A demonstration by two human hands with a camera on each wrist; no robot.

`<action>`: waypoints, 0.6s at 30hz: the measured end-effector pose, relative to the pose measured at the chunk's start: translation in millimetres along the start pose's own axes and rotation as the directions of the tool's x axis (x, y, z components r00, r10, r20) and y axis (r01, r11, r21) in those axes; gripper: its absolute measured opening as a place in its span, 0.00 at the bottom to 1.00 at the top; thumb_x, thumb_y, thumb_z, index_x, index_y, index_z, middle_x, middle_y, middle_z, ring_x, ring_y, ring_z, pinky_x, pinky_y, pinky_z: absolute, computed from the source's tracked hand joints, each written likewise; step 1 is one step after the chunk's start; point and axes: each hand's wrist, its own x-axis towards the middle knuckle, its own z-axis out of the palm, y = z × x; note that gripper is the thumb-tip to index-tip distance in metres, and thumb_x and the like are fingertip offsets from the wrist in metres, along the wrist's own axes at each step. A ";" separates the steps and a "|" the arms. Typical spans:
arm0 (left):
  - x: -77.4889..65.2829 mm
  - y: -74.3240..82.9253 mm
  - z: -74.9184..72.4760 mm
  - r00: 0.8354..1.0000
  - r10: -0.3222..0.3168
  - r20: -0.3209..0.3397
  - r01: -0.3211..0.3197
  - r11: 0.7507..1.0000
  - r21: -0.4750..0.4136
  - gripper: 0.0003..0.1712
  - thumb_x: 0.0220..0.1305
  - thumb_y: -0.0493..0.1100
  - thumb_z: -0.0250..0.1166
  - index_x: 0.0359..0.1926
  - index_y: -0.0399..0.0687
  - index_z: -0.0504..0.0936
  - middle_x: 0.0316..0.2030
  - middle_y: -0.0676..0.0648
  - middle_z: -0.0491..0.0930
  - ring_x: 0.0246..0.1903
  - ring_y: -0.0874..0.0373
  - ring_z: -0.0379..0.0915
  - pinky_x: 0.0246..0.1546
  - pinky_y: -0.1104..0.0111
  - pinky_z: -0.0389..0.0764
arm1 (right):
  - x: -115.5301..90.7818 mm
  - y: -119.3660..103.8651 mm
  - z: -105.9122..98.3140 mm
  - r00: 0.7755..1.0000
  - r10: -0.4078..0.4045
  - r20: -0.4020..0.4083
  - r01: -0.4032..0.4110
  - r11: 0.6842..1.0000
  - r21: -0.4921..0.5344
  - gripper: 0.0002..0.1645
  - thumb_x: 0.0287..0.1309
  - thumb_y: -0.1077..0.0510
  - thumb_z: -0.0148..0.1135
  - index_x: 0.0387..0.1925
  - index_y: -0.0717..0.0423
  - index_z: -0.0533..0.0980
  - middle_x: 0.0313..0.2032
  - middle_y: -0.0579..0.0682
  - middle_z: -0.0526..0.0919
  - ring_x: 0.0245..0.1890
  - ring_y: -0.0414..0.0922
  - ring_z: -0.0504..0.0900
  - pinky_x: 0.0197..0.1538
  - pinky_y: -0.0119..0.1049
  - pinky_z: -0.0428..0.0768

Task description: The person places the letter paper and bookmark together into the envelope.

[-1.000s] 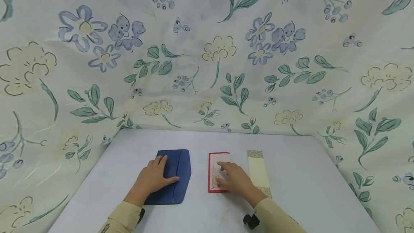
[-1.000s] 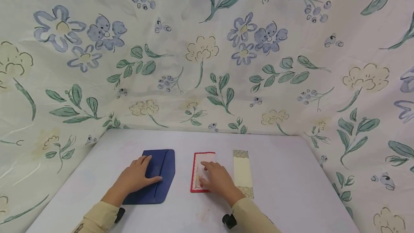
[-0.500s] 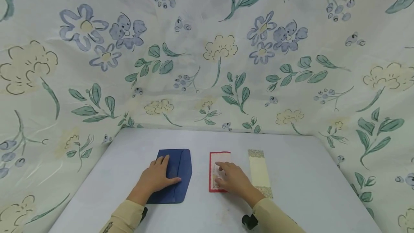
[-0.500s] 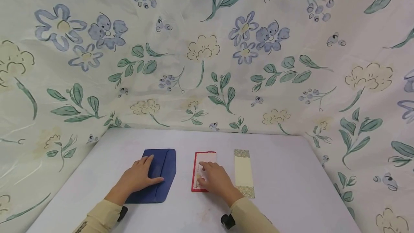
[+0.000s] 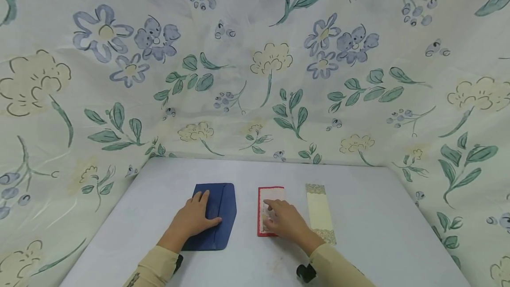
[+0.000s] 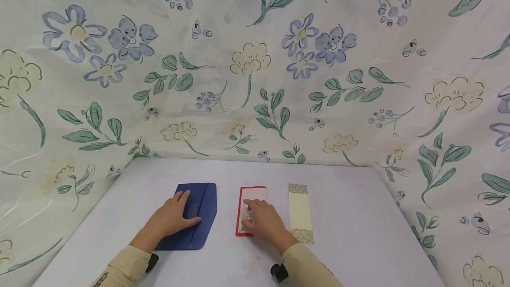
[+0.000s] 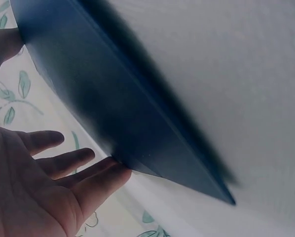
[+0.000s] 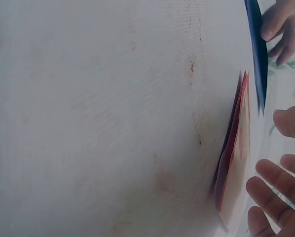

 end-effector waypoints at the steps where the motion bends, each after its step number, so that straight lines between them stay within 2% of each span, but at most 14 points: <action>1: 0.2 -0.1 0.1 1.000 0.000 0.002 0.000 1.000 -0.003 0.59 0.56 0.64 0.73 0.73 0.28 0.60 0.69 0.23 0.61 0.66 0.25 0.62 0.59 0.36 0.71 | 0.2 -0.4 0.2 1.000 0.003 0.000 -0.003 1.000 -0.002 0.35 0.63 0.46 0.68 0.69 0.51 0.72 0.52 0.46 0.83 0.52 0.46 0.79 0.61 0.49 0.77; 8: 1.9 -1.5 2.6 1.000 0.011 0.001 -0.010 1.000 -0.014 0.58 0.57 0.62 0.73 0.73 0.28 0.60 0.69 0.23 0.61 0.66 0.24 0.62 0.59 0.36 0.71 | 1.4 -3.8 1.1 1.000 -0.005 -0.001 0.005 1.000 -0.025 0.36 0.62 0.46 0.69 0.68 0.50 0.72 0.52 0.46 0.83 0.53 0.46 0.79 0.61 0.49 0.77; 18: 4.6 -1.7 3.3 1.000 0.009 0.012 -0.008 0.999 -0.031 0.58 0.57 0.64 0.72 0.74 0.29 0.59 0.70 0.23 0.60 0.66 0.25 0.62 0.60 0.37 0.71 | 3.9 -6.4 2.8 1.000 -0.011 0.014 0.011 1.000 -0.001 0.35 0.62 0.47 0.70 0.69 0.50 0.72 0.53 0.46 0.82 0.54 0.46 0.78 0.63 0.49 0.76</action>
